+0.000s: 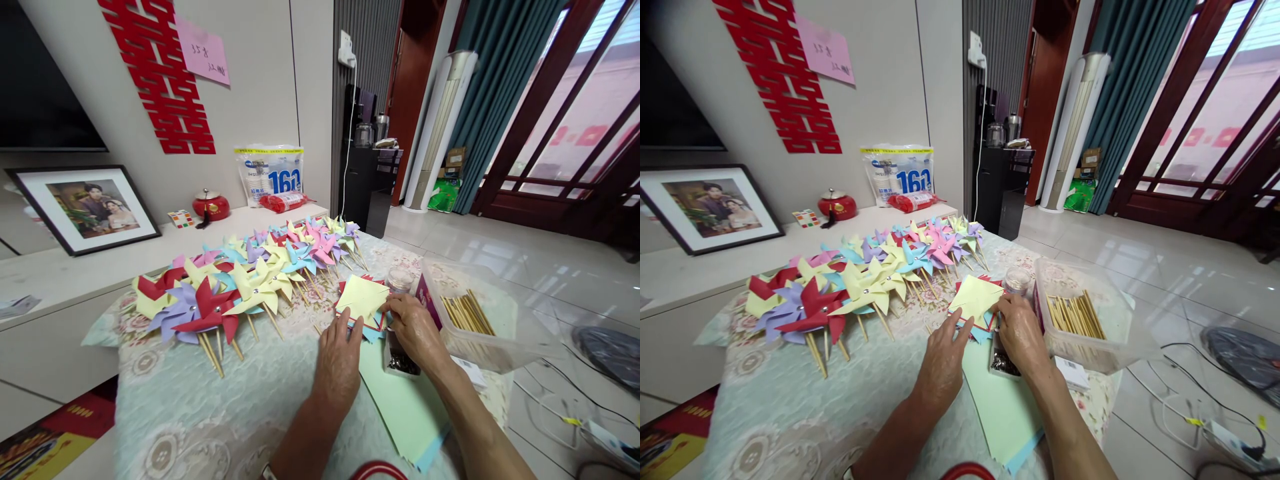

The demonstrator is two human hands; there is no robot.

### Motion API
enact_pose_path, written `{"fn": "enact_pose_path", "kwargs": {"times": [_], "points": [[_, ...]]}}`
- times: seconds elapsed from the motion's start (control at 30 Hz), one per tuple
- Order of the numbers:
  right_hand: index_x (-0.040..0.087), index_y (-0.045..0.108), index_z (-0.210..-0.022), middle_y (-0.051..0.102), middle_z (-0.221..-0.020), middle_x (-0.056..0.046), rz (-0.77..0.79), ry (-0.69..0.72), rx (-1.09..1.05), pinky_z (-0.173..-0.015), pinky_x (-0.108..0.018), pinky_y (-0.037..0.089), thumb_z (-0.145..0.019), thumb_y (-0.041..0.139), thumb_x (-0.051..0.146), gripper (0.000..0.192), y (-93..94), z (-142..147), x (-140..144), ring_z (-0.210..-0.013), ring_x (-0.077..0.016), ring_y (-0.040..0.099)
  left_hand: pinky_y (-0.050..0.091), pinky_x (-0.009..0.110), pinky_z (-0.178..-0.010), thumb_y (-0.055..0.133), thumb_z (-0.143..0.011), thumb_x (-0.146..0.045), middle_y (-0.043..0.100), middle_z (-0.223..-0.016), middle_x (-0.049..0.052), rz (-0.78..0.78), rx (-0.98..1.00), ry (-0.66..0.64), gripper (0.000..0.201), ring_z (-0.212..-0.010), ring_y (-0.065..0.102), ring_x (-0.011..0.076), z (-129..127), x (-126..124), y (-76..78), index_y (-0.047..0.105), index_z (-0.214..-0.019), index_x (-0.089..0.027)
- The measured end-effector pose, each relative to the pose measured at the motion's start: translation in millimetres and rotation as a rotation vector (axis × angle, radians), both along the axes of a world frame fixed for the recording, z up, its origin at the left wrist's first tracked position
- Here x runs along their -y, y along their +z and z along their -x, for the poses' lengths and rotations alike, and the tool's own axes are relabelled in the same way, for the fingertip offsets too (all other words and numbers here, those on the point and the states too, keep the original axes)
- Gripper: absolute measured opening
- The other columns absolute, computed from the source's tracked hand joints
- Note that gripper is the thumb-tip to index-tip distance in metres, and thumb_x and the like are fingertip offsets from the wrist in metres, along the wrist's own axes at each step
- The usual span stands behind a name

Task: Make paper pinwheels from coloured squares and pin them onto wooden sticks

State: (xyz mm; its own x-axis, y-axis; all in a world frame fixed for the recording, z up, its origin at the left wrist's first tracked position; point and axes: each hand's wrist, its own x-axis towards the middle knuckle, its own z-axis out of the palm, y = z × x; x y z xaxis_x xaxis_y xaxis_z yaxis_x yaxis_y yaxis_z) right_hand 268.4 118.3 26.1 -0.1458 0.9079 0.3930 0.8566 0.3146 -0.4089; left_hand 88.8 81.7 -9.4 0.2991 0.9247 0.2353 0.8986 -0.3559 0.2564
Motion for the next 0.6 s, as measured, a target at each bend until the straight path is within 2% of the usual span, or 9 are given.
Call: {"fn": "enact_pose_path", "kwargs": {"times": [0.23,0.43,0.53,0.6], "points": [[0.017,0.076,-0.093,0.065,-0.114,-0.013,-0.047,0.009,0.042,-0.096,-0.045,0.044,-0.089,0.045,0.004,0.034,2.2,3,2,-0.111,-0.0304,0.051,0.041,0.047,-0.109,0.045,-0.082,0.003,0.041,-0.156,0.018,0.001,-0.002,-0.003,0.066,-0.139,0.045,0.0316,0,0,-0.2,0.050,-0.144,-0.017],[0.020,0.075,-0.094,0.058,-0.128,-0.014,-0.110,0.022,0.090,-0.094,-0.049,0.044,-0.085,0.047,0.003,0.034,4.1,3,4,-0.117,-0.0337,0.042,0.042,0.047,-0.108,0.044,-0.081,0.003,0.042,-0.155,0.017,-0.021,0.003,-0.002,0.066,-0.139,0.044,0.0303,0,-1,-1.3,0.051,-0.143,-0.018],[0.021,0.074,-0.093,0.061,-0.132,-0.010,-0.099,0.073,0.125,-0.093,-0.049,0.042,-0.084,0.048,0.002,0.034,-1.1,1,1,-0.119,-0.0339,0.042,0.040,0.047,-0.109,0.045,-0.081,0.003,0.040,-0.157,0.017,0.002,0.007,0.005,0.066,-0.140,0.043,0.0307,0,0,-0.5,0.050,-0.143,-0.019],[0.022,0.074,-0.096,0.067,-0.126,-0.008,-0.081,0.093,0.136,-0.094,-0.050,0.040,-0.082,0.049,0.002,0.035,-5.4,-1,-2,-0.119,-0.0338,0.043,0.041,0.047,-0.109,0.043,-0.082,0.003,0.040,-0.157,0.016,0.005,0.007,0.007,0.066,-0.140,0.042,0.0307,0,0,-0.2,0.050,-0.143,-0.019]]}}
